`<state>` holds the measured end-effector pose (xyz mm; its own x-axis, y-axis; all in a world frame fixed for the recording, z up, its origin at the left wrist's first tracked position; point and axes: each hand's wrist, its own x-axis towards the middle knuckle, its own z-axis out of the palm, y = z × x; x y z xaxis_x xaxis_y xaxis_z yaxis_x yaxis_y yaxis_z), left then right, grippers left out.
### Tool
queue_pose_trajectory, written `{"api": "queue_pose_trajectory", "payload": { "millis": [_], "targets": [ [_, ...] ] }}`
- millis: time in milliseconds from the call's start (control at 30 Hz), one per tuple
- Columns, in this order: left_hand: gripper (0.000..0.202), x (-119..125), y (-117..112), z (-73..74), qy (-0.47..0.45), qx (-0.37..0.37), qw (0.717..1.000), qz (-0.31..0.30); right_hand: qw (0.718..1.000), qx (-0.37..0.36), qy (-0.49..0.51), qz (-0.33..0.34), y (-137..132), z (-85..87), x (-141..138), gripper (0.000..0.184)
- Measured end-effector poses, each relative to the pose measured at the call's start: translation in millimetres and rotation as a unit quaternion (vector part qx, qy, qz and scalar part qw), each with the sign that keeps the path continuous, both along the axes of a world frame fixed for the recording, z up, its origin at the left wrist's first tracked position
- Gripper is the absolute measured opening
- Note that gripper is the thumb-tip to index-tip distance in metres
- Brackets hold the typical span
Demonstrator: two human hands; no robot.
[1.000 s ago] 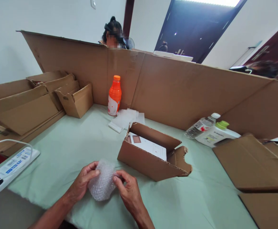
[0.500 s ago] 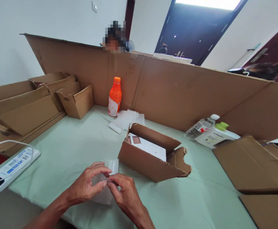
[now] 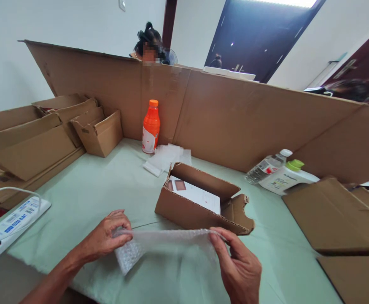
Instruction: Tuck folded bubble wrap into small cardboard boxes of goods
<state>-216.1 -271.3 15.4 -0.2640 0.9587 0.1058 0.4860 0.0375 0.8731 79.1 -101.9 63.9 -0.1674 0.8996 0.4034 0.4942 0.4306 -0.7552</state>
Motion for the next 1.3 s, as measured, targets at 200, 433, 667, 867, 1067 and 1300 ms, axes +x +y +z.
{"api": "queue_pose_trajectory", "payload": {
  "millis": [200, 433, 667, 867, 1067, 1300],
  "targets": [
    [0.007, 1, 2, 6.9, -0.163, -0.049, 0.985, -0.025, 0.999, -0.039, 0.004, 0.007, 1, -8.6, 3, 0.032],
    [0.026, -10, -7, 7.2, -0.269, -0.11, 0.955, -0.058, 0.998, -0.04, 0.005, -0.048, 11, -14.2, 2, 0.035],
    [0.031, -28, -13, -17.8, -0.256, -0.088, 0.961, -0.054, 0.996, -0.044, 0.008, -0.071, 8, -16.3, 8, 0.037],
    [0.024, -37, -12, -19.2, -0.197, -0.078, 0.976, 0.048, 0.995, -0.067, -0.023, -0.066, 6, -18.9, 14, 0.037],
    [0.024, -41, -14, -20.2, -0.187, -0.059, 0.974, 0.116, 0.996, -0.061, -0.019, -0.066, 6, -22.6, 11, 0.036],
    [0.026, -40, -15, -22.2, -0.172, -0.064, 0.973, 0.141, 0.995, -0.071, -0.014, -0.065, 5, -25.5, 10, 0.036]
  ]
}}
